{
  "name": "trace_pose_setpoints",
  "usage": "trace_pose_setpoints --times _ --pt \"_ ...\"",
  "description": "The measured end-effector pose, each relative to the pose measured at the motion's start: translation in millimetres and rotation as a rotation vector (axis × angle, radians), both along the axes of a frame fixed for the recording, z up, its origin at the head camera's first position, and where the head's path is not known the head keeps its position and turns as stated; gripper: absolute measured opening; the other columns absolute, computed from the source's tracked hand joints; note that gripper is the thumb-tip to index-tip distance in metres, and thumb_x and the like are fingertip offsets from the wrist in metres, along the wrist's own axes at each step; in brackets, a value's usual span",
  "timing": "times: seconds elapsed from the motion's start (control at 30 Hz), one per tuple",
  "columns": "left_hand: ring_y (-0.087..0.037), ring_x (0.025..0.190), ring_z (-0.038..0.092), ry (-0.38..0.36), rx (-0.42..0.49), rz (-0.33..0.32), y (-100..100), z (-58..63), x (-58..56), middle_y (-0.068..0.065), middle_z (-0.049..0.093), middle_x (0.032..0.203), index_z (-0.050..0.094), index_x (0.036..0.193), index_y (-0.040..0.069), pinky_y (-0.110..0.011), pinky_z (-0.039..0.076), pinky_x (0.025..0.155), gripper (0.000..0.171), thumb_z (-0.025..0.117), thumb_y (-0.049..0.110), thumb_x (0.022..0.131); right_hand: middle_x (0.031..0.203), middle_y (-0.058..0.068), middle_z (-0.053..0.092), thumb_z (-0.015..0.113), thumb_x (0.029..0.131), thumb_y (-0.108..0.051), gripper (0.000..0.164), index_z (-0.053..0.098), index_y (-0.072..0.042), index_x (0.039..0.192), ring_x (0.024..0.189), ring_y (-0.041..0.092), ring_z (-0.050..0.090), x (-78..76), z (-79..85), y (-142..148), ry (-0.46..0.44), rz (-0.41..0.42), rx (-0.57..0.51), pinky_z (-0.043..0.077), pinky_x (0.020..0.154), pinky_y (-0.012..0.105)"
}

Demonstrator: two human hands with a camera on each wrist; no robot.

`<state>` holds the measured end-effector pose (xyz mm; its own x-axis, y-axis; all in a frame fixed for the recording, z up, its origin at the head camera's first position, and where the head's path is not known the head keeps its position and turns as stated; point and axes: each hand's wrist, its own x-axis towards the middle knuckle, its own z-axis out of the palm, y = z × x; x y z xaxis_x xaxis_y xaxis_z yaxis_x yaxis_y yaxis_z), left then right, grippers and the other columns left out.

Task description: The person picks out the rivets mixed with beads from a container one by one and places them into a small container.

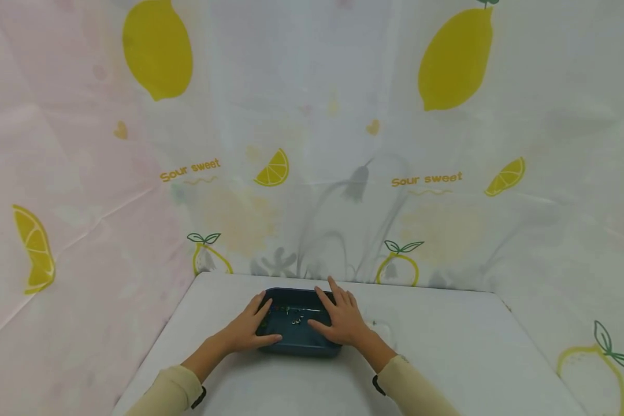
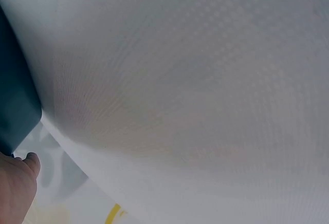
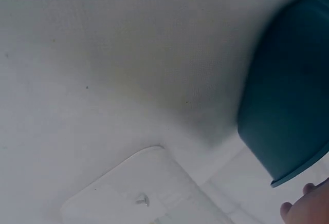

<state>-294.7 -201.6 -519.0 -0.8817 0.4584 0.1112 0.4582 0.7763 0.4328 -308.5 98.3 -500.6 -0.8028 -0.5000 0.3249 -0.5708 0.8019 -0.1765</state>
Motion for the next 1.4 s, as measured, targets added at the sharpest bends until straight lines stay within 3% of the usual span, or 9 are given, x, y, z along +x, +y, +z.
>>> trace_pose_setpoints --times 0.1,0.27,0.4,0.63,0.83,1.0,1.3,1.4 --pt "-0.045 0.149 0.019 0.002 0.005 -0.001 -0.2 0.1 -0.1 -0.025 0.011 0.163 0.027 0.155 0.0 -0.06 0.032 0.112 0.102 0.063 0.066 0.085 0.167 0.014 0.007 0.047 0.094 -0.066 0.081 0.025 -0.023 0.158 0.148 0.035 0.027 0.6 -1.2 -4.2 0.005 0.013 0.011 0.024 0.114 0.062" --pt "-0.046 0.148 0.019 0.024 0.016 -0.008 -1.4 -1.7 -0.5 -0.026 0.012 0.163 0.028 0.154 0.0 -0.061 0.033 0.111 0.101 0.064 0.064 0.086 0.166 0.015 0.013 0.045 0.093 -0.069 0.081 0.027 -0.023 0.158 0.149 0.035 0.025 1.7 -2.0 -11.9 0.048 0.001 0.033 0.023 0.114 0.063" --pt "-0.046 0.148 0.018 0.02 0.017 -0.015 0.2 -2.9 -1.2 -0.025 0.012 0.163 0.028 0.155 0.0 -0.062 0.033 0.111 0.101 0.064 0.064 0.086 0.167 0.013 0.01 0.042 0.093 -0.071 0.082 0.027 -0.024 0.158 0.151 0.035 0.021 0.9 -0.6 -18.6 0.019 -0.022 0.05 0.02 0.116 0.063" --pt "-0.045 0.149 0.017 -0.013 -0.009 -0.002 -0.5 -1.9 0.4 -0.023 0.01 0.164 0.026 0.156 0.003 -0.061 0.032 0.112 0.101 0.062 0.066 0.086 0.167 0.011 0.004 0.062 0.086 -0.066 0.09 0.029 -0.021 0.157 0.148 0.044 0.022 0.2 -4.3 -30.8 -0.147 0.047 -0.189 0.024 0.112 0.068" --pt "-0.046 0.149 0.018 -0.007 0.0 -0.005 -0.5 -0.8 1.2 -0.025 0.011 0.163 0.027 0.155 0.002 -0.06 0.033 0.111 0.101 0.063 0.065 0.086 0.159 0.018 0.029 0.07 0.086 -0.056 0.08 0.043 -0.015 0.149 0.141 0.042 0.037 -5.7 -8.9 -35.4 -0.128 0.111 -0.287 0.039 0.105 0.062" --pt "-0.045 0.149 0.018 0.002 -0.009 -0.011 2.4 -3.7 -3.8 -0.023 0.01 0.164 0.026 0.156 0.002 -0.059 0.033 0.112 0.101 0.061 0.067 0.087 0.139 0.015 0.053 0.075 0.087 -0.042 0.064 0.056 -0.006 0.136 0.125 0.033 0.055 -10.3 -6.3 -34.3 -0.186 0.141 -0.369 0.048 0.099 0.051" --pt "-0.047 0.148 0.021 0.025 0.014 -0.011 1.1 -3.8 -1.9 -0.026 0.013 0.162 0.028 0.154 0.0 -0.061 0.034 0.11 0.101 0.064 0.065 0.085 0.126 0.016 0.063 0.075 0.089 -0.027 0.048 0.061 -0.003 0.128 0.107 0.033 0.066 -16.1 -8.4 -37.9 -0.299 0.137 -0.435 0.055 0.088 0.042" --pt "-0.047 0.148 0.02 0.029 0.013 -0.011 3.8 -4.4 -2.8 -0.026 0.012 0.163 0.028 0.155 0.001 -0.061 0.034 0.11 0.101 0.064 0.065 0.085 0.119 0.016 0.066 0.076 0.088 -0.023 0.042 0.064 -0.003 0.124 0.101 0.031 0.068 -18.7 -9.6 -38.5 -0.304 0.101 -0.42 0.056 0.085 0.04"
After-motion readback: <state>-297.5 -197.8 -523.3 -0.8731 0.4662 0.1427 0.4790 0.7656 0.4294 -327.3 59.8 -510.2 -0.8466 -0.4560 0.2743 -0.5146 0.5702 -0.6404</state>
